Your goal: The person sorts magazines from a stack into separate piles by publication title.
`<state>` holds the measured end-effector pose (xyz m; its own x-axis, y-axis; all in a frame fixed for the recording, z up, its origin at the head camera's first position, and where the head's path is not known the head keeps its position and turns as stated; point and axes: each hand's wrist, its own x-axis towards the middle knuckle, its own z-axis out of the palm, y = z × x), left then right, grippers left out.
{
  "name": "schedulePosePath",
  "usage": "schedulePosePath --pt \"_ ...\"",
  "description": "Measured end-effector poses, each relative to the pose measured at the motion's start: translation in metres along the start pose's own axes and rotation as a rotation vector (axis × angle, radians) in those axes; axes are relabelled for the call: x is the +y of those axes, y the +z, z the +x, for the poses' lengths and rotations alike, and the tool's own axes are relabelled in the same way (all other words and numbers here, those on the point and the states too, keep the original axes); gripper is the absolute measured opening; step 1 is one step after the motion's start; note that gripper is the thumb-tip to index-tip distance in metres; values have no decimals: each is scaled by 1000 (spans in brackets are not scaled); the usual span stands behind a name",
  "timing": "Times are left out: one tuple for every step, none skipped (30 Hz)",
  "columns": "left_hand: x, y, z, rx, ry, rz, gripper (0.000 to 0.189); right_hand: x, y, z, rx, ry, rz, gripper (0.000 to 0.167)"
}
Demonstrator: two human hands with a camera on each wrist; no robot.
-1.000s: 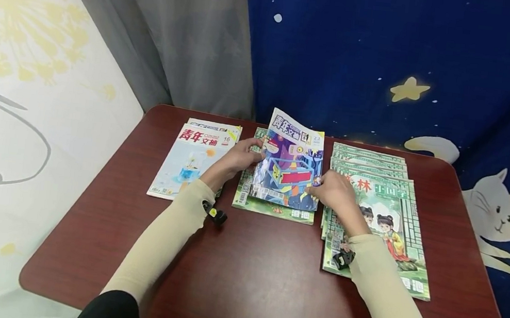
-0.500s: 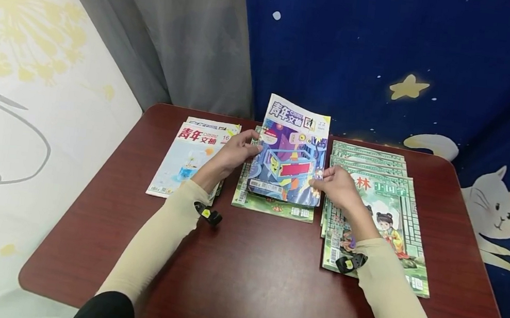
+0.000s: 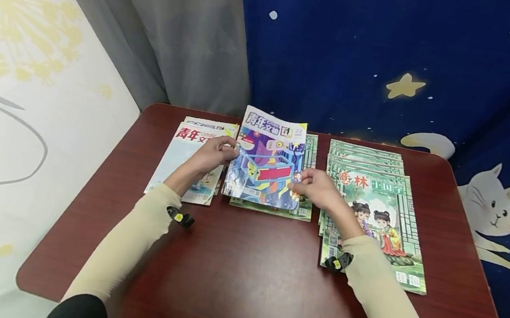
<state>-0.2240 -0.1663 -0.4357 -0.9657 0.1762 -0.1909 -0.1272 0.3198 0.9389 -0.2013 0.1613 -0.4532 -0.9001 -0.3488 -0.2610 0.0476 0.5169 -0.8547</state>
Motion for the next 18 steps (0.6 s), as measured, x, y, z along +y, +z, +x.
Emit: schedulePosePath --pt "-2 -3 -3 3 -13 29 25 -1 4 0 -6 -6 -11 32" --pt "-3 -6 -5 4 -26 52 26 -2 8 1 -12 -16 -26 31" --pt "-5 -9 -8 6 -35 71 28 -3 12 1 -18 -21 -44 31" --pt "-7 -12 -11 5 -44 84 28 -4 15 1 -19 -26 -65 31" --pt "-10 -14 -13 3 -49 99 29 -5 19 1 -16 -29 -83 31" --pt "-12 -17 -15 -1 -52 104 31 -6 23 1 -16 -36 -103 31" --pt "-15 -20 -17 -6 -50 108 32 -8 28 0 -17 -45 -120 31" --pt "-18 -24 -20 -10 -52 108 33 -9 33 1 -21 -54 -137 31" --pt "-20 -28 -23 -12 -54 113 33 -11 39 1 -25 -60 -151 32" --pt "-23 -32 -26 -17 -55 110 33 -12 44 2 -31 -68 -159 32" --pt "-26 -37 -28 -22 -53 111 33 -14 50 3 -37 -73 -162 33" --pt "-29 -41 -30 -25 -53 108 32 -15 56 4 -39 -80 -174 33" --pt "-32 -47 -33 -27 -52 117 31 -17 62 5 -42 -87 -179 33" --pt "-34 -52 -35 -28 -53 125 30 -19 67 6 -39 -94 -195 33" --pt "-37 -57 -37 -30 -53 136 30 -21 73 7 -37 -99 -205 33" --pt "-39 -62 -38 -33 -56 146 29 -23 77 8 -37 -101 -220 34" --pt "-42 -66 -40 -32 -60 161 28 -26 81 9 -35 -99 -241 34" --pt "-45 -69 -41 -34 -66 172 28 -28 85 9 -38 -99 -273 33"
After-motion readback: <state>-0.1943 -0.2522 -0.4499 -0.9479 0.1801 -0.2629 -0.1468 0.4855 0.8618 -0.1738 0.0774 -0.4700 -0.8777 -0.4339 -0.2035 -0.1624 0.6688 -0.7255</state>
